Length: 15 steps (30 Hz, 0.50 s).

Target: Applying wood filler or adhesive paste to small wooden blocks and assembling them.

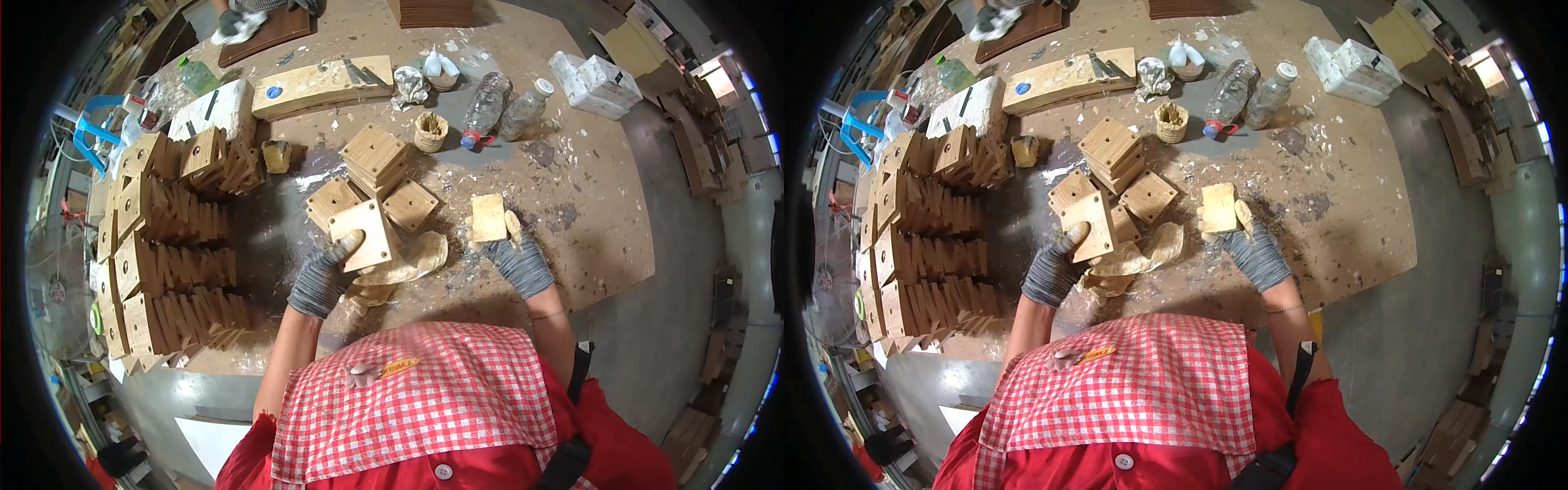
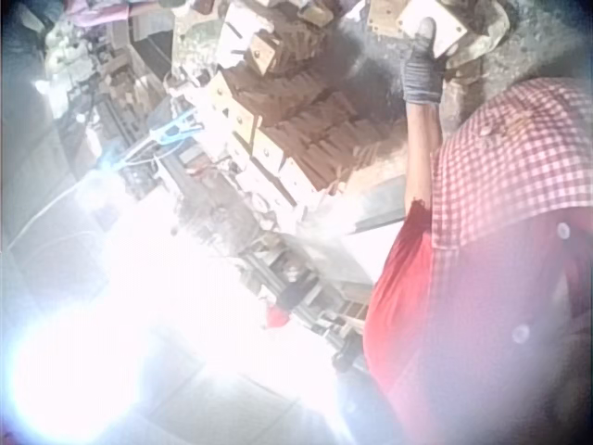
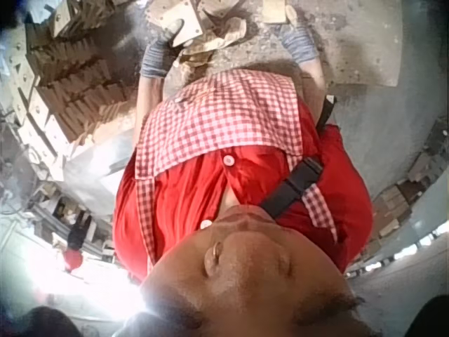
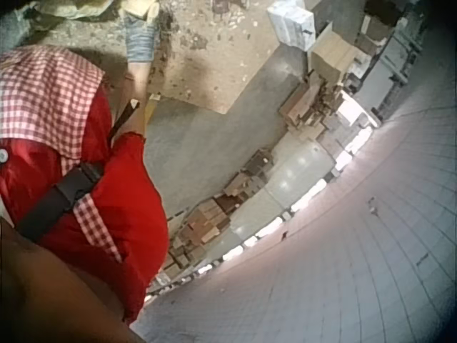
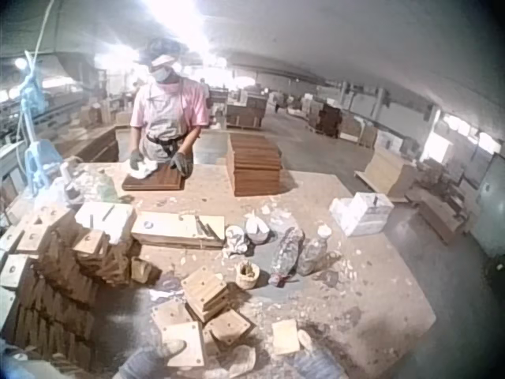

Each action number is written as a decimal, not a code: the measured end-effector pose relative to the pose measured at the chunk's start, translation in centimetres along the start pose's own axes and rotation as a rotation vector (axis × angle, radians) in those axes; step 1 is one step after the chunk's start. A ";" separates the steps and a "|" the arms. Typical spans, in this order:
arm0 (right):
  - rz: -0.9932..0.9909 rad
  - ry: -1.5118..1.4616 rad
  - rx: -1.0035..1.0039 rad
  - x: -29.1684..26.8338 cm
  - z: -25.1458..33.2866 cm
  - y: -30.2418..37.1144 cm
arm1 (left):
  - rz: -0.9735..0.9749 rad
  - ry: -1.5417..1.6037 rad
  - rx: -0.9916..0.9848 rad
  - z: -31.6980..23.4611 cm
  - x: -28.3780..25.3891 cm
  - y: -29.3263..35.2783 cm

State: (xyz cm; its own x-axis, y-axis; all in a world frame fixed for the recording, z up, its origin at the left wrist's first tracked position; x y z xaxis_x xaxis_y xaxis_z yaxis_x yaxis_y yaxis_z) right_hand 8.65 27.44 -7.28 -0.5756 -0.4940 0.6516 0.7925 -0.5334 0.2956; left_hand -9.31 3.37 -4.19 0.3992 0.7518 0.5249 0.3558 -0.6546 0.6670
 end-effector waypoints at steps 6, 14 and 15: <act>0.231 0.089 0.008 6.2 -0.2 1.5 | -0.034 -0.240 -0.080 1.6 1.1 -0.2; 0.236 0.669 -0.537 13.1 0.4 2.6 | 0.034 -0.296 0.331 1.2 4.4 0.8; 0.294 1.009 -0.647 14.2 0.9 2.6 | 0.032 -0.296 0.331 1.4 4.2 0.8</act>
State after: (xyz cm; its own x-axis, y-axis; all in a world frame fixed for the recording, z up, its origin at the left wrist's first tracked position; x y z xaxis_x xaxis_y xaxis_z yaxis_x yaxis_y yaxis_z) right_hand 2.74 19.65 3.44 -0.5177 -0.8083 -0.2805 0.8377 -0.4122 -0.3582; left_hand -6.15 5.93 -2.22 0.6224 0.7067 0.3363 0.5712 -0.7039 0.4222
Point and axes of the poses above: each hand's wrist, its own y-axis away from the middle knuckle, its own x-axis out of the palm, z = x × y, the point moved 4 cm from there along -y, towards the middle knuckle, and after that the axes turned 10 degrees about -x, right-handed, at the moved point
